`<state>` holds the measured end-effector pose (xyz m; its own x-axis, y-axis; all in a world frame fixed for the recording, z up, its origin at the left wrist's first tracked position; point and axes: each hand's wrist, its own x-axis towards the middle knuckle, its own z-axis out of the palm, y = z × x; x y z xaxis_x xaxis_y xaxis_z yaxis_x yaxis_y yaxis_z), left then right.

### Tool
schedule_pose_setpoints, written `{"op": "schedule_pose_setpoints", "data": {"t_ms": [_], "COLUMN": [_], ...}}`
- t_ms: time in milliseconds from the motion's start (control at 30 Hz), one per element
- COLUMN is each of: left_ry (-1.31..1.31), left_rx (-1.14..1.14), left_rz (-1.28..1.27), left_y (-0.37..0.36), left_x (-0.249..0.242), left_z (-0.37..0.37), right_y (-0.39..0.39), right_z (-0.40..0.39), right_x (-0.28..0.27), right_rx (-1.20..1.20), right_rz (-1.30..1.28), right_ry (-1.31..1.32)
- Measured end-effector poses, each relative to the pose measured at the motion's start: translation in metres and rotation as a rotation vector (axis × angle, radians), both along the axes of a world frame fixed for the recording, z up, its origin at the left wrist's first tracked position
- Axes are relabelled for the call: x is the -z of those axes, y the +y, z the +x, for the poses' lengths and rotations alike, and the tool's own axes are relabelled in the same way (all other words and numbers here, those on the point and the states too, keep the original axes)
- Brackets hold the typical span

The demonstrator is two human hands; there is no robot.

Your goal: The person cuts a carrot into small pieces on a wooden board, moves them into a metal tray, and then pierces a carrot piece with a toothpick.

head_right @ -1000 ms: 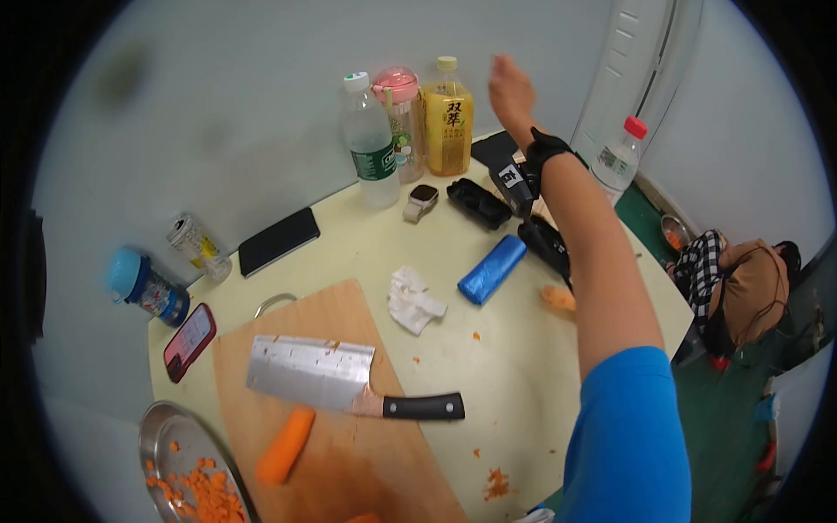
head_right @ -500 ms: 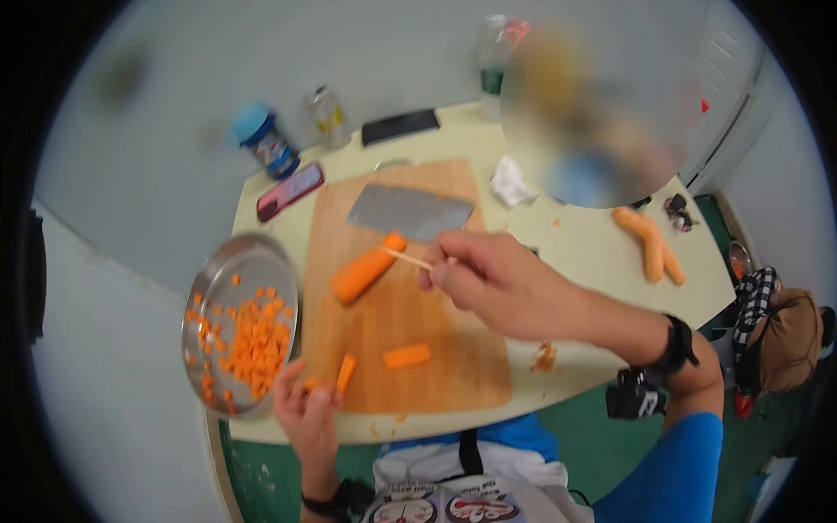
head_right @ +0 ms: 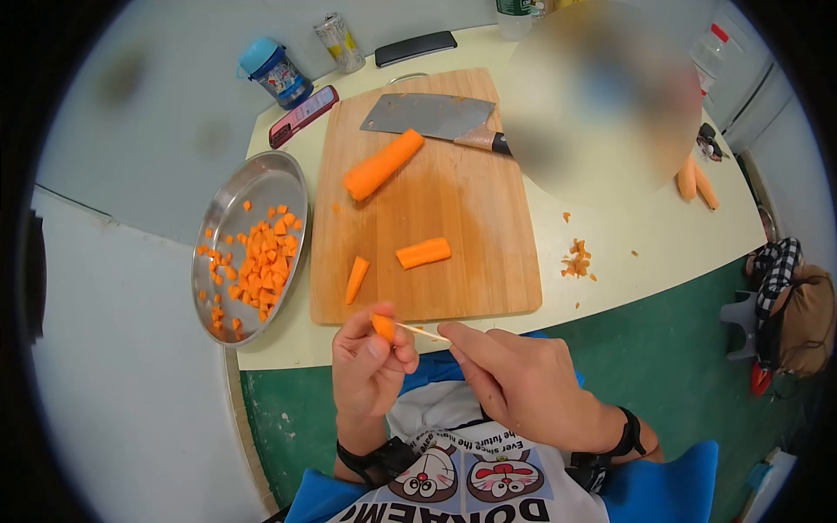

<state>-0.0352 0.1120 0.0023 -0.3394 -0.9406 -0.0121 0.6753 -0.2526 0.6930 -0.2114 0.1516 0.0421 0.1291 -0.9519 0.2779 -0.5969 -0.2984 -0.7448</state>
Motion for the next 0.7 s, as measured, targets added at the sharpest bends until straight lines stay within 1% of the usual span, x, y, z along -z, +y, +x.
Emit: {"op": "schedule_pose_setpoints", "data": {"t_ms": [100, 333, 433, 567, 600, 633, 700], "left_ry": [-0.022, -0.108, -0.147, -0.169, -0.139, -0.108, -0.133], "left_rx": [-0.017, -0.026, -0.027, -0.014, -0.067, -0.119, -0.102], "left_rz": [-0.029, -0.104, -0.119, -0.099, -0.064, -0.030, -0.035], "left_y": [0.0053, 0.0079, 0.0064, 0.0064, 0.0060, 0.0052, 0.0046], "left_x": [0.0007, -0.0016, -0.0021, -0.0035, -0.0010, 0.0003, 0.0003], "left_z": [-0.0014, 0.0001, -0.0007, -0.0037, -0.0053, -0.0063, -0.0075], "right_y": [0.0037, 0.0066, 0.0067, 0.0075, 0.0072, 0.0057, 0.0030], "right_z": [-0.0010, -0.0012, -0.0006, -0.0021, -0.0035, -0.0046, -0.0072], "right_x": [0.0000, 0.0019, 0.0059, 0.0027, 0.0017, 0.0024, 0.0046], "right_rx": [-0.065, -0.072, -0.072, -0.070, -0.068, -0.066, -0.002], "right_rz": [-0.007, 0.003, -0.016, 0.086, 0.132, 0.127, -0.036], "right_ry": [-0.022, -0.009, -0.056, -0.124, -0.141, -0.138, -0.168]}}
